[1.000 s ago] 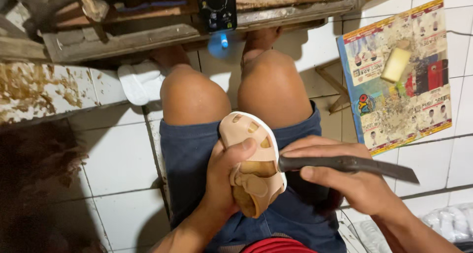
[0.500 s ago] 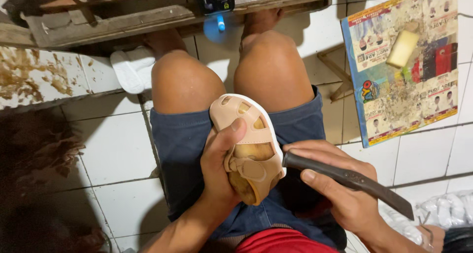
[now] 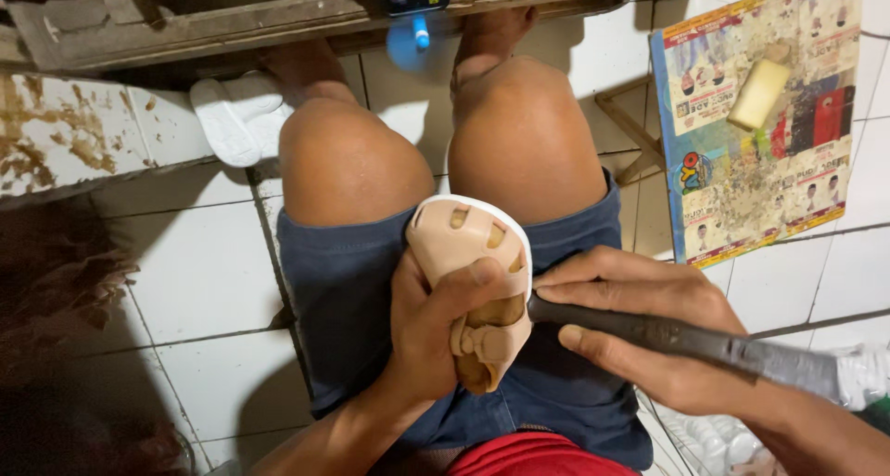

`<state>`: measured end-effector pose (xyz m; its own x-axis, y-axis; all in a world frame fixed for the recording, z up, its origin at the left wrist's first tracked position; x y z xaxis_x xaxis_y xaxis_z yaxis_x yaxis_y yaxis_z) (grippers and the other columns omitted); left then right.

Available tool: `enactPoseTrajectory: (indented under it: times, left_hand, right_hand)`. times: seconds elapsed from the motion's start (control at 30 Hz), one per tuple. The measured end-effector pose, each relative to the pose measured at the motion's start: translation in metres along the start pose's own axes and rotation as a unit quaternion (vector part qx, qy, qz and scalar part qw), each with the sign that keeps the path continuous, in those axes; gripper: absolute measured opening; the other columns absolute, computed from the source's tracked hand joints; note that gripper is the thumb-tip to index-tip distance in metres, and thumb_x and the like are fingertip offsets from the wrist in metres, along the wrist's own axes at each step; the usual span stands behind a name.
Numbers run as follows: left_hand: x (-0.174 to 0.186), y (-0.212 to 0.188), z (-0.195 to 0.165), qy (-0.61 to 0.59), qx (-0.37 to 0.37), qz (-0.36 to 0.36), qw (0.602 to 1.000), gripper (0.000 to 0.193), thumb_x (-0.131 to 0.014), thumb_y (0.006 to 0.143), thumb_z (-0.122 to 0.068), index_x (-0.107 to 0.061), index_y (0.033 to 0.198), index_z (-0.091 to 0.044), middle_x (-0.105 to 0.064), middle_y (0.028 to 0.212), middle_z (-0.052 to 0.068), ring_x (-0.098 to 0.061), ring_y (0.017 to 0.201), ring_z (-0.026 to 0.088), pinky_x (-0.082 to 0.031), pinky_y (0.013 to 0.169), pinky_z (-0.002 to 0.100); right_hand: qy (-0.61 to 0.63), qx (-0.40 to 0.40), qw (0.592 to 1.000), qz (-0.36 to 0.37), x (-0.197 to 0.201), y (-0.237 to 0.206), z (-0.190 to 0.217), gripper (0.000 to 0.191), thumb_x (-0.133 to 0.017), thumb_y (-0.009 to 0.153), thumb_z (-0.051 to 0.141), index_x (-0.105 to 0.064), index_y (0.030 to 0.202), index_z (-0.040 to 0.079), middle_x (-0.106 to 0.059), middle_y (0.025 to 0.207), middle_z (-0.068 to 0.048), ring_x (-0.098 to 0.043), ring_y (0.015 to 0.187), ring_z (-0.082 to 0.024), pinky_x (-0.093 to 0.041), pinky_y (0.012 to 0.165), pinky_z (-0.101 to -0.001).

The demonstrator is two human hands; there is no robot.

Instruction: The person sits on the floor holding a sandal with a leather upper on a wooden last. They hold a white rubber sole over a lit gas burner flame to heat it, then press the sole onto the last and trim the sole edge with a knife, working the sandal by hand between steps.

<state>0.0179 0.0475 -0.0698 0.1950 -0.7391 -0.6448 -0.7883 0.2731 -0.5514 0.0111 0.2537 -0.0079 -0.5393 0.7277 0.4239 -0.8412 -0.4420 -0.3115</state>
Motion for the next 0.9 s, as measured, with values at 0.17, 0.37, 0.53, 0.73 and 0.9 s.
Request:
enactPoseTrajectory:
  times: [0.17, 0.37, 0.53, 0.73, 0.9]
  left_hand:
    - [0.003, 0.001, -0.007, -0.003, -0.003, 0.027, 1.000, 0.030, -0.068, 0.091, -0.022, -0.066, 0.106, 0.005, -0.070, 0.087, 0.010, -0.068, 0.073, 0.015, -0.056, 0.065, 0.028]
    - [0.005, 0.003, -0.008, -0.045, 0.032, 0.035, 0.998, 0.031, -0.069, 0.092, -0.019, -0.063, 0.112, 0.004, -0.069, 0.092, 0.011, -0.067, 0.076, 0.015, -0.056, 0.067, 0.030]
    - [0.007, 0.004, -0.009, -0.063, 0.064, 0.044, 0.995, 0.031, -0.067, 0.090, -0.020, -0.063, 0.110, 0.003, -0.069, 0.091, 0.011, -0.069, 0.075, 0.016, -0.058, 0.067, 0.030]
    - [0.009, 0.003, -0.015, -0.003, 0.082, 0.064, 0.995, 0.030, -0.066, 0.093, -0.021, -0.064, 0.110, 0.004, -0.069, 0.090, 0.010, -0.067, 0.076, 0.013, -0.055, 0.067, 0.027]
    - [0.008, 0.004, -0.016, 0.012, 0.082, 0.063, 0.995, 0.030, -0.068, 0.092, -0.020, -0.064, 0.110, 0.003, -0.069, 0.091, 0.009, -0.066, 0.077, 0.012, -0.054, 0.067, 0.026]
  right_hand:
    - [0.078, -0.066, 0.994, -0.031, -0.003, 0.004, 0.004, 0.030, -0.072, 0.081, 0.007, -0.080, 0.109, -0.001, -0.078, 0.110, -0.013, -0.074, 0.098, -0.025, -0.061, 0.084, -0.0326]
    - [0.131, -0.109, 0.984, -0.047, -0.004, 0.002, -0.002, 0.030, -0.072, 0.081, 0.007, -0.081, 0.108, -0.002, -0.076, 0.110, -0.015, -0.074, 0.098, -0.025, -0.061, 0.084, -0.0323]
    - [0.182, -0.116, 0.972, -0.094, -0.003, 0.007, -0.004, 0.031, -0.069, 0.078, 0.006, -0.082, 0.104, -0.004, -0.078, 0.106, -0.018, -0.079, 0.100, -0.028, -0.061, 0.087, -0.0347]
    - [0.187, -0.116, 0.974, -0.047, 0.007, 0.015, -0.005, 0.030, -0.069, 0.081, 0.010, -0.082, 0.102, -0.008, -0.077, 0.107, -0.019, -0.075, 0.100, -0.030, -0.062, 0.085, -0.0362]
    - [0.292, -0.122, 0.945, -0.082, 0.009, 0.022, -0.005, 0.031, -0.067, 0.082, 0.008, -0.079, 0.102, -0.012, -0.078, 0.113, -0.025, -0.077, 0.101, -0.034, -0.061, 0.089, -0.0400]
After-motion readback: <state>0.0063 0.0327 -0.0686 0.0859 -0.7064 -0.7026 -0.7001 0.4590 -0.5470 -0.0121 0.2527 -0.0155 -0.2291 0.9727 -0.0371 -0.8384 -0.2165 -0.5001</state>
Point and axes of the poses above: each hand's wrist, its own y-axis towards the middle knuckle, its own x-axis out of the back of the hand, z = x × y, the point moved 2 cm from there along y, towards the middle knuckle
